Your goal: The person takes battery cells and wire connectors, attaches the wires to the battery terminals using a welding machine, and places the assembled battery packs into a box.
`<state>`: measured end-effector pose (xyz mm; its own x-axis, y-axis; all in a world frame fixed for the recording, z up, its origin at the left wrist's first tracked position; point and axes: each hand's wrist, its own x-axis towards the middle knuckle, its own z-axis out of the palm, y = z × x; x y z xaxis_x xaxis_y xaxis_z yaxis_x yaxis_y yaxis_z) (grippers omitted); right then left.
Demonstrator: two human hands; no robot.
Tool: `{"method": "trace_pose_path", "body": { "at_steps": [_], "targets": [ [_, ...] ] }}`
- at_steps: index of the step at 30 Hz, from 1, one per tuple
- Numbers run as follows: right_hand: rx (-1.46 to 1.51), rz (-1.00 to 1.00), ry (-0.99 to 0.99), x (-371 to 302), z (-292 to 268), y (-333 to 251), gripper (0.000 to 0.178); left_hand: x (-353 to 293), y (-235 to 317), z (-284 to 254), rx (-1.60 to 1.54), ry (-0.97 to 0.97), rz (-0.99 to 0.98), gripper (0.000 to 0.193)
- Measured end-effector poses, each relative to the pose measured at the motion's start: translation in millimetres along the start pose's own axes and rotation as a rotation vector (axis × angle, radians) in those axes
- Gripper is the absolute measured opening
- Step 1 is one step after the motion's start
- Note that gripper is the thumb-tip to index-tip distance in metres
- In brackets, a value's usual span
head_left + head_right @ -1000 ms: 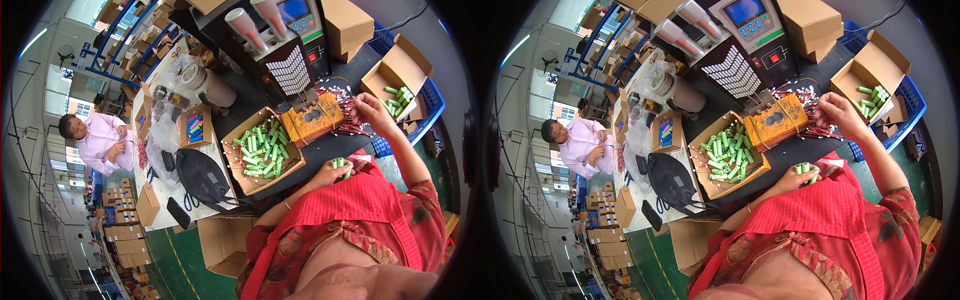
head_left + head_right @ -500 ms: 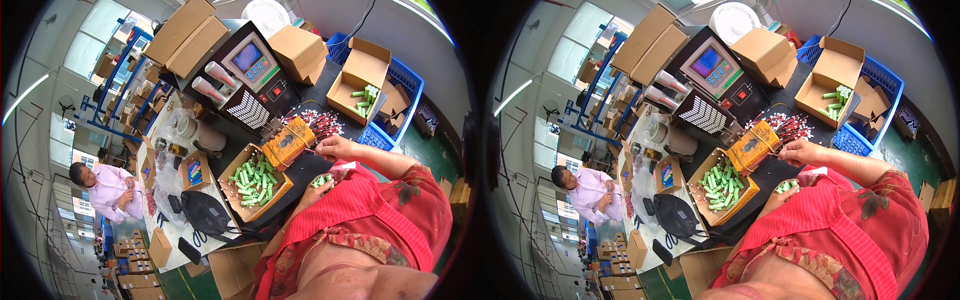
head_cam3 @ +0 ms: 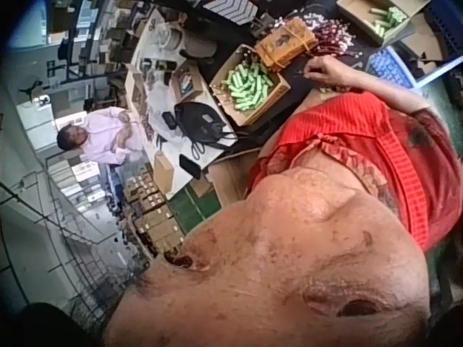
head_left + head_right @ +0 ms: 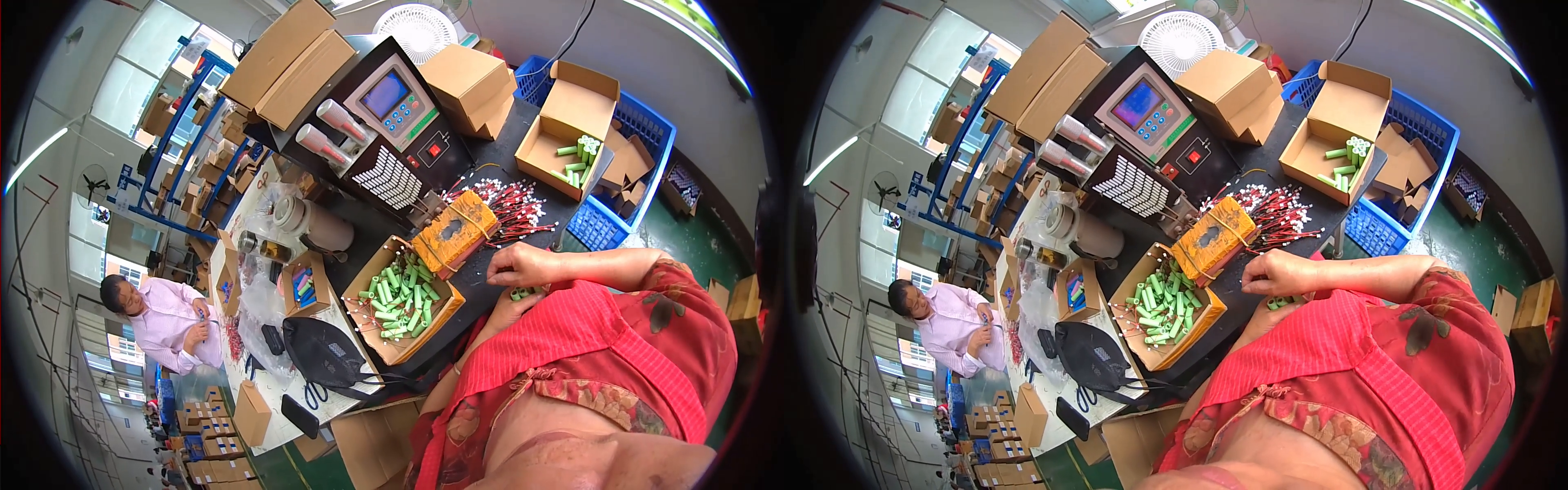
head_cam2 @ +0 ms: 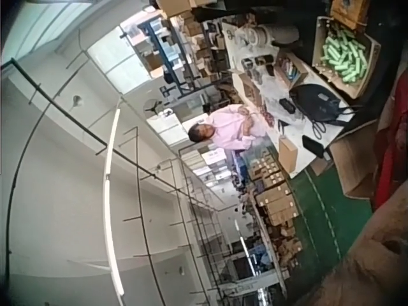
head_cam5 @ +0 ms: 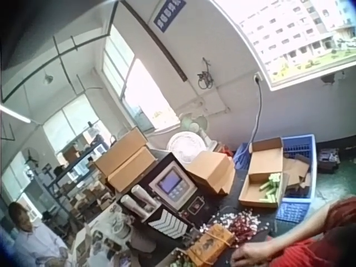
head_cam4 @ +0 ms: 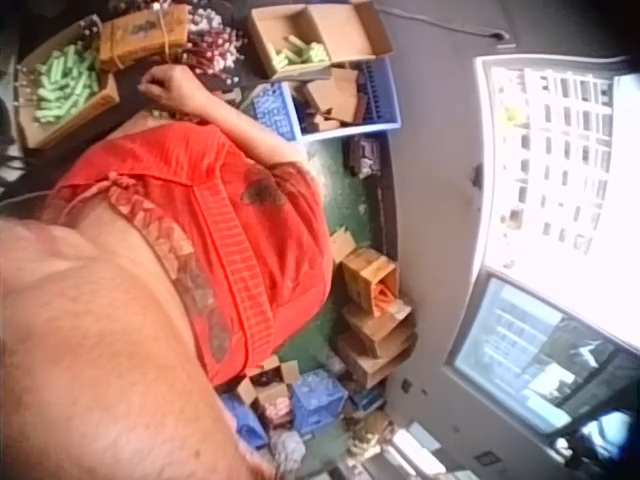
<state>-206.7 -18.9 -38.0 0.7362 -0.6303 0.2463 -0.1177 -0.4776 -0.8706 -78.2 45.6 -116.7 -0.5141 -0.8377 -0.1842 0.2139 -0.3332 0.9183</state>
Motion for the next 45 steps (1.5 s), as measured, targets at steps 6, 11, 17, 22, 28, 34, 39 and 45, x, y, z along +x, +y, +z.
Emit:
{"method": "trace_pose_path", "body": {
  "at_steps": [6,11,17,22,28,34,39,45],
  "targets": [
    [-0.127,-0.100,-0.037,-21.9,17.2,-0.7,0.012,12.3,-23.9,9.5,0.292,-0.053,0.166,0.054],
    [0.020,-0.025,0.099,-20.2,16.9,-3.3,0.012,6.7,-24.4,8.6,0.308,0.013,0.136,0.058],
    [-0.034,0.064,0.167,-14.7,17.9,-0.3,0.007,-2.3,2.9,16.1,0.068,0.119,0.132,0.059],
    [-0.003,0.120,0.168,0.5,22.3,1.6,0.006,1.2,5.6,12.7,0.090,0.161,0.265,0.051],
    [0.033,0.071,0.123,17.1,23.1,3.0,0.005,-2.9,9.9,3.1,0.173,0.136,0.221,0.044],
    [0.060,0.064,0.060,19.4,11.8,-0.2,0.003,8.5,-3.9,-6.3,0.213,0.114,0.266,0.034],
    [0.119,0.106,0.068,29.5,-21.0,-9.6,0.010,-18.2,71.7,-9.3,0.541,0.246,0.220,0.024],
    [0.369,0.273,0.162,58.4,-46.0,3.5,0.018,-15.0,135.0,-44.8,0.685,0.752,0.533,0.021]
  ]
}}
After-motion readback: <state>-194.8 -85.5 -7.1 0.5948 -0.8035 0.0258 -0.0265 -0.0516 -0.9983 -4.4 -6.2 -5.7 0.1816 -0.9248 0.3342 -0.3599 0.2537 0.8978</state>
